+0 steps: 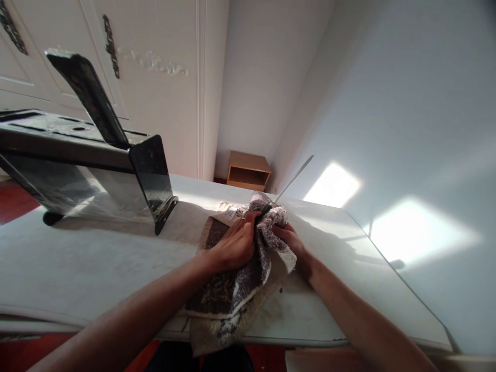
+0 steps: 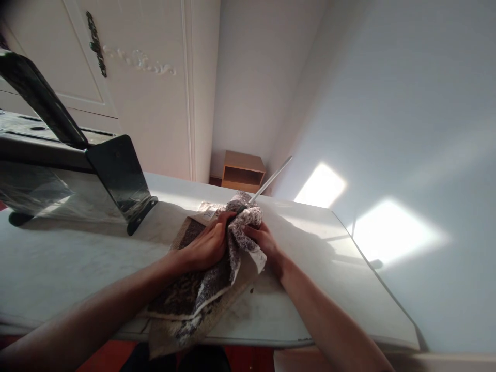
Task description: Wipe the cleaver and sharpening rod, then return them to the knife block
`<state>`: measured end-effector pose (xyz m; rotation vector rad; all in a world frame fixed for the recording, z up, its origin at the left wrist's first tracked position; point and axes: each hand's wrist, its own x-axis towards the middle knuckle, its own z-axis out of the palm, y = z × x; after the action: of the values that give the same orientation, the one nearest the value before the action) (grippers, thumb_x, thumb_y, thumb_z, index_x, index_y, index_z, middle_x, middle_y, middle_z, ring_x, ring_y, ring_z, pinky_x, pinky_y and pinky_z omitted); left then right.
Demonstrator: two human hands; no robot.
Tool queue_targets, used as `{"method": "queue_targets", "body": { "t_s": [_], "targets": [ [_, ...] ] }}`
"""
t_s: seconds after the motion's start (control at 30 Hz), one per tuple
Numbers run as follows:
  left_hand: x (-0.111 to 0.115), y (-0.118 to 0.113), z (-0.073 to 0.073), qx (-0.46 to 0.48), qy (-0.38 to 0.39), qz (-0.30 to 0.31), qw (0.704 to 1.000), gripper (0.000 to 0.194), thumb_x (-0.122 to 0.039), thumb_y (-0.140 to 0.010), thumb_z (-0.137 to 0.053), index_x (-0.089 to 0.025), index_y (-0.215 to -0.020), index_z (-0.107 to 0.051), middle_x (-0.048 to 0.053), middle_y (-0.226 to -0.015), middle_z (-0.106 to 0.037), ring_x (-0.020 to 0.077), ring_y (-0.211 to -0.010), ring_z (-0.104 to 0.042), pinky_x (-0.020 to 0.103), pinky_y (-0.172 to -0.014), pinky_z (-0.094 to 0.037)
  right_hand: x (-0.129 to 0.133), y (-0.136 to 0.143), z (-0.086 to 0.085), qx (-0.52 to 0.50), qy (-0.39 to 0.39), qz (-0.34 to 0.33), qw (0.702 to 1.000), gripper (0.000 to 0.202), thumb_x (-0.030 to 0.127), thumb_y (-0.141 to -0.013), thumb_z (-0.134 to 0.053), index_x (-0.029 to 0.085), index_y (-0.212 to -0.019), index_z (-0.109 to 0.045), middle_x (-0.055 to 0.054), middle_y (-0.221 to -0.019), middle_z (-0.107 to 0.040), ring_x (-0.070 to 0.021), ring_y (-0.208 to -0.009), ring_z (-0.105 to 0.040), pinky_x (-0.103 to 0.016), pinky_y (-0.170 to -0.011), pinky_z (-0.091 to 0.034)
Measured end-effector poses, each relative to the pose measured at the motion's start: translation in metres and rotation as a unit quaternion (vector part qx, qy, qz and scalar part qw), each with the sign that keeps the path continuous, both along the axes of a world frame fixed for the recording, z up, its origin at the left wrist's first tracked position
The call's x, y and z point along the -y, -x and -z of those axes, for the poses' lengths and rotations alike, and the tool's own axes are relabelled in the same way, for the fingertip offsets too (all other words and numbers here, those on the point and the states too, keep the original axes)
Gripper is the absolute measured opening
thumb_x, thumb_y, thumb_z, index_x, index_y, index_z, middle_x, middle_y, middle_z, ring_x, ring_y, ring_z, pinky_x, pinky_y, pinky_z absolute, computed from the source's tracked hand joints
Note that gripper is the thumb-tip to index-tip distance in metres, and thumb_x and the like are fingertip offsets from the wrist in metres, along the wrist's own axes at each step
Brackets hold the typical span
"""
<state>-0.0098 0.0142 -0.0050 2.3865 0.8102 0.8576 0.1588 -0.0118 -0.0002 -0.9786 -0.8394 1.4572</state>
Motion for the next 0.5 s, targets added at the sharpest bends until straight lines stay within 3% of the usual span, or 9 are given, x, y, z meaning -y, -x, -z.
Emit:
{"method": "queue_targets", "body": {
  "t_s": [0.1,0.2,0.3,0.4,0.5],
  "targets": [
    [0.001,-0.003,0.007,-0.018,-0.064,0.044,0.997,0.049,-0.011,-0.077,-0.045,-0.012,-0.124,-0.031,0.021,-0.127,-0.045,0.0298,-0.120,-0.045,0.047,-0.098,-0.043,-0.001,-0.001,-0.001,0.005,-0.002,0.007,1.000,0.039,0.036,-0.048,-0.088,0.016,-0.075,-0.069,-0.004,-0.067,-0.068,-0.0203,-0.059,-0.063,-0.033,-0.064,-0.054],
    [0.003,-0.005,0.006,-0.050,-0.073,0.060,0.994,0.045,-0.010,-0.071,-0.048,-0.012,-0.115,-0.037,0.021,-0.122,-0.046,0.0322,-0.117,-0.045,0.049,-0.096,-0.042,-0.002,-0.003,-0.002,0.011,0.010,0.031,0.999,0.039,0.036,-0.047,-0.088,0.016,-0.075,-0.070,-0.004,-0.065,-0.068,-0.0195,-0.056,-0.061,-0.033,-0.062,-0.053],
    [0.004,-0.004,-0.001,-0.061,-0.063,0.046,0.995,0.035,-0.012,-0.076,-0.047,-0.013,-0.110,-0.044,0.021,-0.124,-0.046,0.0325,-0.120,-0.043,0.050,-0.100,-0.039,-0.004,-0.007,-0.002,0.035,0.004,0.051,0.998,0.032,0.037,-0.054,-0.084,0.017,-0.076,-0.072,-0.004,-0.071,-0.069,-0.0204,-0.062,-0.062,-0.033,-0.066,-0.053],
    [0.003,-0.002,-0.009,-0.046,-0.069,0.017,0.996,0.038,-0.019,-0.078,-0.052,-0.013,-0.116,-0.047,0.020,-0.133,-0.043,0.0330,-0.126,-0.040,0.049,-0.105,-0.035,-0.007,-0.009,0.000,0.055,-0.023,0.092,0.994,0.021,0.032,-0.057,-0.081,0.020,-0.072,-0.072,-0.002,-0.074,-0.070,-0.0192,-0.069,-0.062,-0.028,-0.069,-0.052],
    [0.002,-0.001,-0.010,-0.034,-0.078,0.012,0.996,0.045,-0.025,-0.081,-0.055,-0.011,-0.123,-0.048,0.020,-0.131,-0.047,0.0319,-0.126,-0.042,0.047,-0.107,-0.035,-0.012,-0.008,0.002,-0.008,-0.021,0.138,0.990,0.022,0.034,-0.058,-0.079,0.023,-0.075,-0.071,0.001,-0.072,-0.069,-0.0180,-0.069,-0.062,-0.027,-0.067,-0.052]
  ]
}}
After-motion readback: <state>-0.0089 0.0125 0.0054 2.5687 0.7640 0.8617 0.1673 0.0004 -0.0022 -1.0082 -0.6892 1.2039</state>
